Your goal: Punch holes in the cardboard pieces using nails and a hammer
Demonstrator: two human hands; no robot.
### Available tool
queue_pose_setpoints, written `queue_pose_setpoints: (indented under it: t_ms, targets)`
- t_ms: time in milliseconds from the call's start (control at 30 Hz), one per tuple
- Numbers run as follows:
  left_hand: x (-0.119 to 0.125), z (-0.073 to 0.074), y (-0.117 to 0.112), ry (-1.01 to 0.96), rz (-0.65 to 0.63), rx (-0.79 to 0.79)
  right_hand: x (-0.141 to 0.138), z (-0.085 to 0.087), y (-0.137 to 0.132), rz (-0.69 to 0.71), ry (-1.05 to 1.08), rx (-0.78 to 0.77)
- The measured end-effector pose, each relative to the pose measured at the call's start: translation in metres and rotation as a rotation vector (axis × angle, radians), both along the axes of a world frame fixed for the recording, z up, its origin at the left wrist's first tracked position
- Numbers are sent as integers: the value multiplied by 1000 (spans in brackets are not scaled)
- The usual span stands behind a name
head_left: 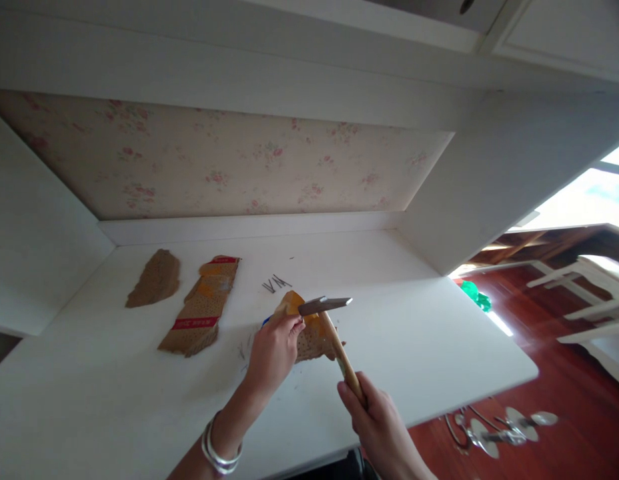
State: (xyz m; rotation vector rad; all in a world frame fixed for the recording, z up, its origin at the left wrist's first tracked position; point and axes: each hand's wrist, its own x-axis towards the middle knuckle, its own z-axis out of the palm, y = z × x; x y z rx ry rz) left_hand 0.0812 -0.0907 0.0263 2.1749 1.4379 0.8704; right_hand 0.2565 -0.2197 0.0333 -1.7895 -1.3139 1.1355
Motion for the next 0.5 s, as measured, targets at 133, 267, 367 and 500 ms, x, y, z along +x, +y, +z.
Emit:
queue_pose_setpoints:
  t_ms: [133,267,367,500]
  targets:
    - [0,0,1,23,5,1,-2,1,-1,1,15,-3]
    - [0,2,0,46,5,-2,-1,1,0,30,25,-18]
    - [1,3,-1,55,2,6,-1,2,0,35,44,-20]
    - [1,3,0,66,1,-3,-3,5,-2,-21,45,-5]
